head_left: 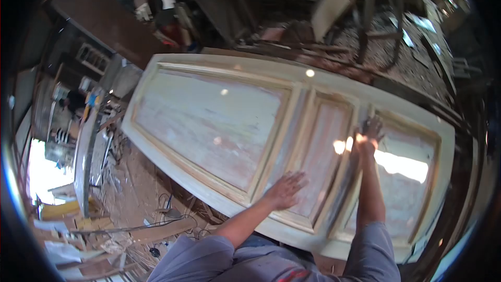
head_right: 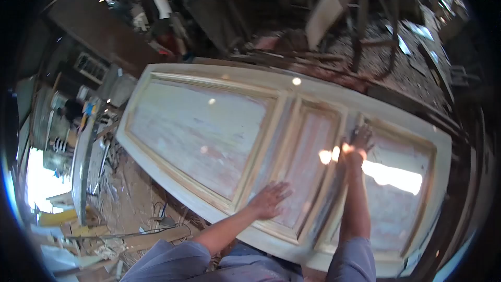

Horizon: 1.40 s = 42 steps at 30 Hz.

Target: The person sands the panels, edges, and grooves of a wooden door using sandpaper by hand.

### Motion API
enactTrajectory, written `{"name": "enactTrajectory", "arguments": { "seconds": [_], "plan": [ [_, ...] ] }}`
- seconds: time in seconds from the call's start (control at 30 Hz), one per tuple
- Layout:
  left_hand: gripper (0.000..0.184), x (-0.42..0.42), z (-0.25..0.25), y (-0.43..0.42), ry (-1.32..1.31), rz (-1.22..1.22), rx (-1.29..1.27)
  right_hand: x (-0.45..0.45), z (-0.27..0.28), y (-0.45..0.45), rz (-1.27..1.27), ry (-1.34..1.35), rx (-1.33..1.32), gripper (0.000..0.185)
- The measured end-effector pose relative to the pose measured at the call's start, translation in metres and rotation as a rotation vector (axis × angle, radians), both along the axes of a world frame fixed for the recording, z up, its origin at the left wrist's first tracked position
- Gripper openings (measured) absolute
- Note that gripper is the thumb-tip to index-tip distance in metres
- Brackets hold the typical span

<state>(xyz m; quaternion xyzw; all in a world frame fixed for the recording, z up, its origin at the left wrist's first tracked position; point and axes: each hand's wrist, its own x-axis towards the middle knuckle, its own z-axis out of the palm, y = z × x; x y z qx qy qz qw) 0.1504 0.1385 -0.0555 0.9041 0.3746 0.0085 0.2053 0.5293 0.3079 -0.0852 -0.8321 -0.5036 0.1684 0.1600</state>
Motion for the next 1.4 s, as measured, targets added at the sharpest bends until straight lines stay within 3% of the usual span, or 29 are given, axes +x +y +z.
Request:
{"name": "enactTrajectory", "arguments": {
  "seconds": [0.07, 0.1, 0.2, 0.27, 0.33, 0.47, 0.57, 0.73, 0.83, 1.07, 1.2, 1.3, 1.4],
  "plan": [
    [0.084, -0.001, -0.004, -0.002, -0.012, 0.007, -0.019, -0.022, 0.001, -0.074, 0.044, -0.008, -0.011, 0.105],
    [0.085, -0.001, -0.006, 0.000, -0.021, 0.011, -0.026, -0.039, 0.000, -0.124, 0.112, -0.137, -0.019, 0.109],
    [0.082, 0.004, 0.004, 0.002, 0.002, -0.005, -0.002, -0.090, 0.034, -0.266, 0.119, -0.031, -0.152, 0.115],
    [0.078, 0.006, 0.013, 0.006, 0.066, -0.025, -0.018, -0.101, 0.038, -0.307, 0.106, 0.008, -0.190, 0.116],
    [0.078, 0.007, 0.013, 0.007, 0.072, -0.034, -0.016, -0.096, 0.039, -0.297, 0.128, 0.024, -0.188, 0.116],
    [0.078, 0.009, 0.012, 0.004, 0.022, -0.022, 0.030, -0.058, 0.036, -0.178, 0.061, 0.061, 0.036, 0.105],
    [0.078, 0.008, 0.014, 0.002, 0.061, -0.037, 0.039, -0.053, 0.024, -0.149, 0.030, -0.059, 0.113, 0.101],
    [0.076, 0.008, 0.011, 0.005, 0.083, -0.028, 0.014, -0.104, 0.040, -0.305, 0.077, 0.019, -0.192, 0.107],
    [0.076, 0.008, 0.013, 0.004, 0.073, -0.028, 0.037, -0.111, 0.045, -0.325, 0.065, 0.054, -0.192, 0.108],
    [0.077, 0.007, 0.013, 0.000, 0.098, -0.034, 0.047, -0.071, 0.027, -0.206, 0.004, 0.015, 0.033, 0.101],
    [0.078, 0.008, 0.010, 0.006, 0.088, -0.024, 0.040, -0.101, 0.043, -0.286, 0.127, -0.047, -0.164, 0.104],
    [0.078, 0.007, 0.013, 0.003, 0.090, -0.021, 0.034, -0.100, 0.038, -0.282, 0.109, -0.045, -0.156, 0.103],
    [0.076, 0.009, 0.012, 0.003, 0.057, -0.017, 0.044, -0.066, 0.021, -0.188, 0.036, -0.017, 0.081, 0.094]
  ]
}}
